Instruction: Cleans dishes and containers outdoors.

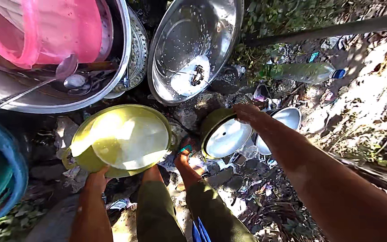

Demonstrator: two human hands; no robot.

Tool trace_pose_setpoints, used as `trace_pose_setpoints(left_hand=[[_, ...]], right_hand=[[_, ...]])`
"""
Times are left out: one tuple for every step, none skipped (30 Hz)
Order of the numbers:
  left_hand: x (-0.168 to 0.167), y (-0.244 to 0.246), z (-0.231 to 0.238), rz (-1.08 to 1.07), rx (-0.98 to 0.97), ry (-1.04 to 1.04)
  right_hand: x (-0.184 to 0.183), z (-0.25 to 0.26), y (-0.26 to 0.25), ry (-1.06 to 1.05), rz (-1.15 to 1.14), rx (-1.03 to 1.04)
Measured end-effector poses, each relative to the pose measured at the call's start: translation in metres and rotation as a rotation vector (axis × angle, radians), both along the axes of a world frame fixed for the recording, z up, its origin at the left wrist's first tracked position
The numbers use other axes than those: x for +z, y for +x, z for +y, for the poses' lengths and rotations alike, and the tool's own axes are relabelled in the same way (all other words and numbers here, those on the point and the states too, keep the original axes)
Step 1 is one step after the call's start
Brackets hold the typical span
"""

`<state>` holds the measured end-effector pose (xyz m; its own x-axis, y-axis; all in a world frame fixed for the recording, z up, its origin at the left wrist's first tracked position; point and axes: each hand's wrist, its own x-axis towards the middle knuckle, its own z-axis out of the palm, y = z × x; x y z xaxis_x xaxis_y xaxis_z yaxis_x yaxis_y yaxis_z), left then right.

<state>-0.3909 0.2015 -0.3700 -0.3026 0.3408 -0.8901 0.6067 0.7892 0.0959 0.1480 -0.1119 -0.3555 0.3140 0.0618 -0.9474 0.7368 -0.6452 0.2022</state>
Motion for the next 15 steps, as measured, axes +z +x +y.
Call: trace_pose_setpoints(left_hand=[[0.000, -0.001, 0.000, -0.002, -0.006, 0.003], [0.002, -0.001, 0.001, 0.000, -0.010, -0.003], [0.003, -0.001, 0.002, 0.007, -0.014, -0.020], [0.002, 0.000, 0.004, 0.012, -0.021, -0.031], [0.000, -0.001, 0.005, 0.010, -0.030, -0.037], [-0.001, -0.004, 0.005, 0.002, -0.040, -0.040], [-0.004, -0.007, 0.005, -0.009, -0.040, -0.041], [-0.006, -0.009, 0.004, -0.018, -0.041, -0.036], [-0.007, -0.011, 0.004, -0.025, -0.043, -0.033], [-0.007, -0.012, 0.004, -0.032, -0.044, -0.033], [-0.007, -0.012, 0.004, -0.045, -0.049, -0.035], [-0.007, -0.012, 0.004, -0.055, -0.046, -0.035], [-0.007, -0.011, 0.005, -0.059, -0.043, -0.034], [-0.007, -0.011, 0.005, -0.061, -0.046, -0.036], [-0.007, -0.011, 0.005, -0.063, -0.050, -0.041]], right_hand=[[-0.005, 0.003, -0.002, 0.015, 0.012, -0.029], [-0.007, 0.011, -0.005, 0.035, 0.028, -0.038], [-0.007, 0.020, -0.009, 0.046, 0.043, -0.001], [-0.004, 0.031, -0.013, 0.058, 0.061, 0.036], [-0.003, 0.041, -0.015, 0.081, 0.078, 0.096], [0.001, 0.051, -0.019, 0.105, 0.096, 0.158], [0.007, 0.061, -0.023, 0.148, 0.105, 0.217], [0.015, 0.073, -0.026, 0.183, 0.107, 0.268], [0.025, 0.087, -0.029, 0.214, 0.100, 0.301], [0.034, 0.098, -0.029, 0.257, 0.074, 0.306], [0.043, 0.106, -0.029, 0.320, 0.037, 0.286], [0.050, 0.112, -0.030, 0.406, -0.012, 0.260], [0.057, 0.120, -0.034, 0.509, -0.066, 0.224], [0.064, 0.129, -0.043, 0.606, -0.104, 0.165], [0.069, 0.138, -0.057, 0.700, -0.122, 0.099]])
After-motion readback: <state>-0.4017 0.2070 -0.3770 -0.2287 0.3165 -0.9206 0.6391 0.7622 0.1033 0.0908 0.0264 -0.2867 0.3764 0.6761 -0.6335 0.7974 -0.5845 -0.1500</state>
